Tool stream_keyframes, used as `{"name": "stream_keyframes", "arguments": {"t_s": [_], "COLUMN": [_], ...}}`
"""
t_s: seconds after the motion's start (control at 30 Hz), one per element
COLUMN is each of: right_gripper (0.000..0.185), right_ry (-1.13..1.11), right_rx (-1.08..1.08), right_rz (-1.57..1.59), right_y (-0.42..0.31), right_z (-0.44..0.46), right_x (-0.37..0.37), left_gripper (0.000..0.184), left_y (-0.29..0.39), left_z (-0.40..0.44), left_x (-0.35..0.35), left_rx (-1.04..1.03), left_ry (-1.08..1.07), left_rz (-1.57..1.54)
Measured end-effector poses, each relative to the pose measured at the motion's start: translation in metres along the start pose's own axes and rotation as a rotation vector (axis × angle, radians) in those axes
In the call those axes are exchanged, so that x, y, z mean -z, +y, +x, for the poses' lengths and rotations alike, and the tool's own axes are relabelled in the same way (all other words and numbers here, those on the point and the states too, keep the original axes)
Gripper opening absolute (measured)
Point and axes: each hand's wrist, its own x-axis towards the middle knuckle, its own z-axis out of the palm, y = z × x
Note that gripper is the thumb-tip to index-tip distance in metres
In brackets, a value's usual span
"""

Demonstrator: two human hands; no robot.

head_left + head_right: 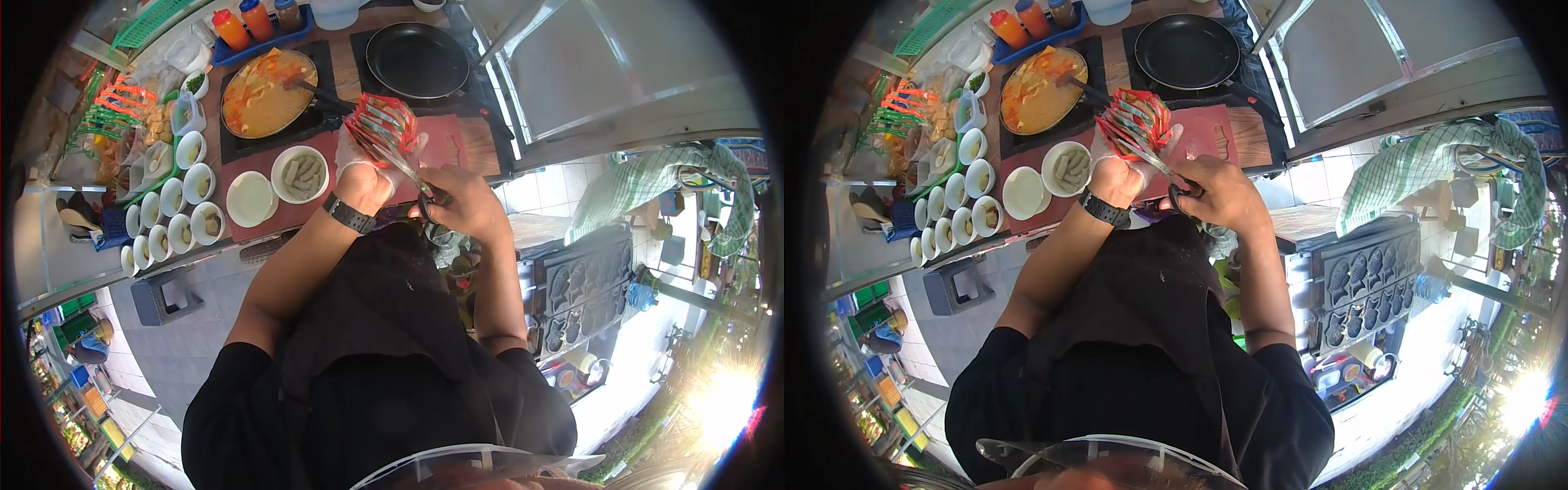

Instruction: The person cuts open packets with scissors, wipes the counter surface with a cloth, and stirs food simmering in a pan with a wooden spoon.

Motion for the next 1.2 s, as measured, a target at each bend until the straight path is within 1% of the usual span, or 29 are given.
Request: {"name": "stream_keyframes", "arguments": {"t_s": [0.07, 0.13, 0.2, 0.27, 0.4, 0.47, 0.53, 0.67, 0.77, 0.83, 0.93, 1.2], "right_gripper": [0.049, 0.047, 0.045, 0.044, 0.042, 0.042, 0.043, 0.045, 0.045, 0.046, 0.048, 0.051], "right_ry": [0.008, 0.010, 0.021, 0.030, 0.055, 0.055, 0.100, 0.100, 0.099, 0.095, 0.098, 0.092], "right_rx": [0.024, -0.022, -0.026, -0.029, -0.053, -0.048, -0.029, 0.021, 0.011, -0.050, -0.063, -0.051], "right_rz": [-0.021, -0.034, -0.052, -0.069, -0.098, -0.111, -0.170, -0.235, -0.264, -0.235, -0.173, -0.175], "right_y": [0.000, -0.002, -0.004, -0.008, -0.010, -0.009, -0.009, 0.001, 0.007, 0.009, 0.013, 0.013], "right_z": [0.000, -0.001, 0.000, 0.002, 0.004, 0.004, 0.004, 0.004, 0.003, 0.003, 0.003, 0.004], "right_x": [-0.001, -0.001, 0.000, 0.001, 0.001, 0.002, 0.001, -0.002, -0.004, -0.004, -0.004, -0.004], "left_gripper": [0.057, 0.056, 0.056, 0.055, 0.057, 0.055, 0.054, 0.051, 0.051, 0.051, 0.051, 0.051], "left_y": [-0.002, -0.001, -0.002, -0.003, -0.003, -0.006, -0.008, -0.010, -0.011, -0.013, -0.015, -0.016], "left_z": [0.000, 0.000, 0.000, 0.000, 0.001, -0.003, -0.002, -0.001, -0.002, -0.003, -0.003, -0.005], "left_x": [0.001, 0.001, -0.001, -0.002, -0.001, -0.008, -0.012, -0.013, -0.015, -0.017, -0.021, -0.022], "left_rx": [-0.038, -0.043, -0.046, -0.102, -0.105, -0.107, -0.117, -0.143, -0.140, -0.141, -0.143, -0.126], "left_ry": [0.042, 0.040, 0.037, 0.053, 0.022, 0.129, 0.168, 0.235, 0.224, 0.216, 0.218, 0.198], "left_rz": [0.018, 0.021, 0.024, 0.048, 0.068, 0.094, 0.098, 0.081, 0.100, 0.111, 0.124, 0.141]}}
